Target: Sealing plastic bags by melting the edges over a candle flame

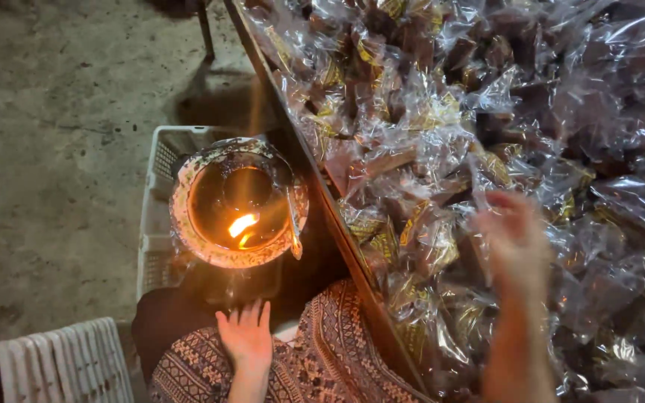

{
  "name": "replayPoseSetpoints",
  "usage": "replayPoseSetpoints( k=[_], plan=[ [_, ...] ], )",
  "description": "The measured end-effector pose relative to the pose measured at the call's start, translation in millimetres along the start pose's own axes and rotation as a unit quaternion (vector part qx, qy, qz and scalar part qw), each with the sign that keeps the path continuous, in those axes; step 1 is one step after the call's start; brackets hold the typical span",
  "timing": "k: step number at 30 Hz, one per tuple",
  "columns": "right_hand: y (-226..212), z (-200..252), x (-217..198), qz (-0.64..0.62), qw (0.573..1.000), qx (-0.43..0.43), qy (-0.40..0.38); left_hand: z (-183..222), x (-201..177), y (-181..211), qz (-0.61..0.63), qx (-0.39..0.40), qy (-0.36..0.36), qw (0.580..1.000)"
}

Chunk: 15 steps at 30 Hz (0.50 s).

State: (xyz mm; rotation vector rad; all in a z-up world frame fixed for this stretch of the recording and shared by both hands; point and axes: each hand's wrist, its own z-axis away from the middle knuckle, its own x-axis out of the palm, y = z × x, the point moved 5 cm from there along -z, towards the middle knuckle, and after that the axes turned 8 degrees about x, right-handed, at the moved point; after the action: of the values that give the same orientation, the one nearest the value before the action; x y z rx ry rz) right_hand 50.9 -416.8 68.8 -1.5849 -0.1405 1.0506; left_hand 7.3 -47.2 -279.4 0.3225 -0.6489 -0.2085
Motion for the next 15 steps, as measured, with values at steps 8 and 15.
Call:
replayPoseSetpoints(
  k=[8, 15],
  plan=[
    [174.0, -229.7, -219.0, 0.452, 0.832, -0.075, 0.311, 4.3, -1.6, -26.7, -0.134, -0.123, 0.022, 0.983],
    [230.0, -276.3, -171.5, 0.497, 0.863, -0.045, 0.084, -16.2, -24.4, -58.4, -0.111, -0.174, -0.093, 0.974]
  ],
)
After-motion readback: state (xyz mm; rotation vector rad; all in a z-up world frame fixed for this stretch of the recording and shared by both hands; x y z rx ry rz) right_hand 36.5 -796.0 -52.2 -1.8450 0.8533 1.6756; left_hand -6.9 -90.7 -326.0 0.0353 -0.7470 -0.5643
